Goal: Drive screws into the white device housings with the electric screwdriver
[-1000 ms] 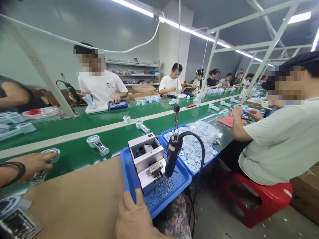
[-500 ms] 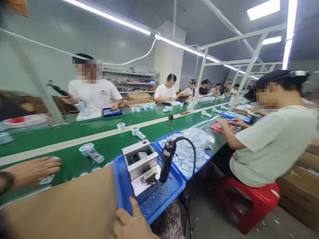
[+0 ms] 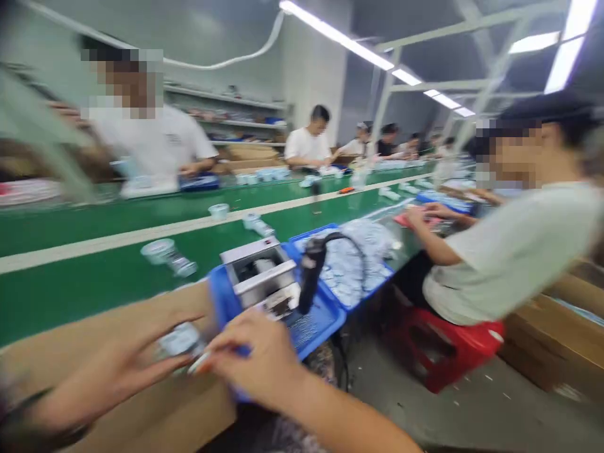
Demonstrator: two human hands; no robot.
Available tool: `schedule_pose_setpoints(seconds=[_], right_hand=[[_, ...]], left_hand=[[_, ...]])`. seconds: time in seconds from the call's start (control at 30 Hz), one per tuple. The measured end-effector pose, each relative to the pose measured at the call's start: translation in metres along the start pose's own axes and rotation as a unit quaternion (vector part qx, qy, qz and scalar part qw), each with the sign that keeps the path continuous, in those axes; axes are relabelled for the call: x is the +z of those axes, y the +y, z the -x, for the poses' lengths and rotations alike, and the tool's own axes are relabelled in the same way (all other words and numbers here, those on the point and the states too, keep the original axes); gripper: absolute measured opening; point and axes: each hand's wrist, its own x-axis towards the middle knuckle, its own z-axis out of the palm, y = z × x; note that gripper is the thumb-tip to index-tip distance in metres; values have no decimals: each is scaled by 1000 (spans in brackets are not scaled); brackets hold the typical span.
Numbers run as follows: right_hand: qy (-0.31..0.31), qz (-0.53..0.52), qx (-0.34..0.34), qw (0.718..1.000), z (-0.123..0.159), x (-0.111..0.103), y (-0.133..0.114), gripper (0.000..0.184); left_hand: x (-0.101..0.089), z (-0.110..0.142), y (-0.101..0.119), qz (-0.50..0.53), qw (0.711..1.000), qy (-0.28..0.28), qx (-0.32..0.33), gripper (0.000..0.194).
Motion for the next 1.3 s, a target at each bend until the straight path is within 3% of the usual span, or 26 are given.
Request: schedule_pose_setpoints(seconds=[0.07, 0.2, 0.33, 0.47, 0.77, 1.17, 1.3], right_hand=[[25, -84, 100, 991, -15, -4, -1, 12], [16, -154, 160, 975, -38, 10, -5, 19], [16, -103, 158, 982, -43, 27, -14, 16], [42, -23, 135, 990, -42, 33, -18, 12], [84, -114, 214, 967, -29, 52, -13, 23], [20, -195, 198, 960, -26, 48, -7, 25], [36, -227, 220, 948, -30, 61, -5, 30]], left_hand=[[6, 23, -7, -29, 997, -69, -10, 49], [32, 42, -16, 31, 999, -12, -20, 51], [46, 42, -15, 80, 996, 23, 30, 41], [49, 39, -16, 99, 994, 35, 19, 45], [55, 47, -23, 128, 990, 57, 31, 46], [38, 50, -35, 126, 992, -5, 20, 68], [50, 50, -31, 108, 992, 61, 18, 75]])
